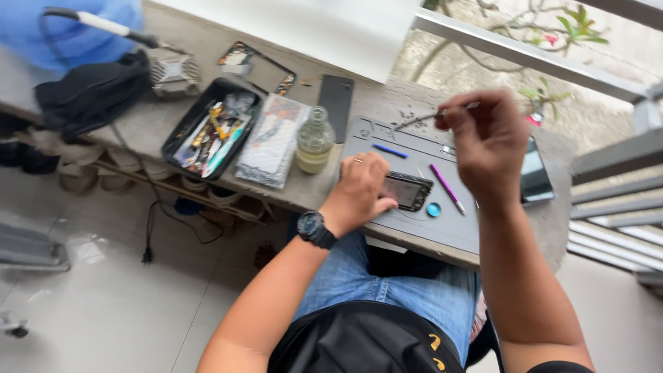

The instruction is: The person uses a small metal tool to carefully pry and separate components inside a disassembled smartphone. They repeatedly lift and adjust internal parts, including a battery and circuit boards, while working on a gray mat with scattered screws and tools.

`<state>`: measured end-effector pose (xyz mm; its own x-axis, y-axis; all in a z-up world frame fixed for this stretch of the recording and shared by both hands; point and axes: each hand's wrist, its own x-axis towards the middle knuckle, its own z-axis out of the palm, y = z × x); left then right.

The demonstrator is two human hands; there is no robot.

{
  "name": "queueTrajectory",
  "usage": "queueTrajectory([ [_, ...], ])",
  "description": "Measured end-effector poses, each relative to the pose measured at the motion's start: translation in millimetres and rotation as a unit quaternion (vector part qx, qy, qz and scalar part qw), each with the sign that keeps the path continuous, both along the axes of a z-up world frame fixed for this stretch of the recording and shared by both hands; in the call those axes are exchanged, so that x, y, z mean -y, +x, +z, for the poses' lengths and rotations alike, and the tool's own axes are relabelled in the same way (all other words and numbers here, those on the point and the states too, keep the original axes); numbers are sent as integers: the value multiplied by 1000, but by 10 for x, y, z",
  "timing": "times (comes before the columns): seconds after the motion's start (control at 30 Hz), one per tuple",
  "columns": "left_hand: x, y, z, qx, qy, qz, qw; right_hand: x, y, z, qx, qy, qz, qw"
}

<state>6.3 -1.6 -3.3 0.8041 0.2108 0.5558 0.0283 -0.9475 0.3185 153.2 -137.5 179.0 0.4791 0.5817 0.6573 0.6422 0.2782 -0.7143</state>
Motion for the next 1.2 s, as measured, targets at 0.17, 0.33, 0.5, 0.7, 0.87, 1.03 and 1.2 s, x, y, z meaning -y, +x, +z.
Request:
queueTrajectory([
  [0.17, -38, -2, 90, -21, -34, -19, 999, 466, 45, -655, -54, -17, -35, 998],
  [0.33, -59, -4, 55, -41, -48, -11, 998, 576, 9, -798, -59, -24, -40, 997],
  [0.5, -56, -29, 69, -43, -49, -9, 998, 569, 35, -849, -71, -56, -40, 995],
  [0.7, -44, -45, 99, -47, -60, -12, 997, 575, 90, -964, -76, -73, -32, 994],
  [0.87, -40, -49, 117, -41, -62, -14, 997, 538, 111, -1039, -82, -99, -43, 991],
  [1.03, -24, -53, 107, -36, -60, -15, 997, 420, 169, -1064, -72, -117, -54, 989],
  [1.2, -21, -59, 98, -25, -44, -12, 999, 278, 169, -929, -38, -133, -16, 990],
])
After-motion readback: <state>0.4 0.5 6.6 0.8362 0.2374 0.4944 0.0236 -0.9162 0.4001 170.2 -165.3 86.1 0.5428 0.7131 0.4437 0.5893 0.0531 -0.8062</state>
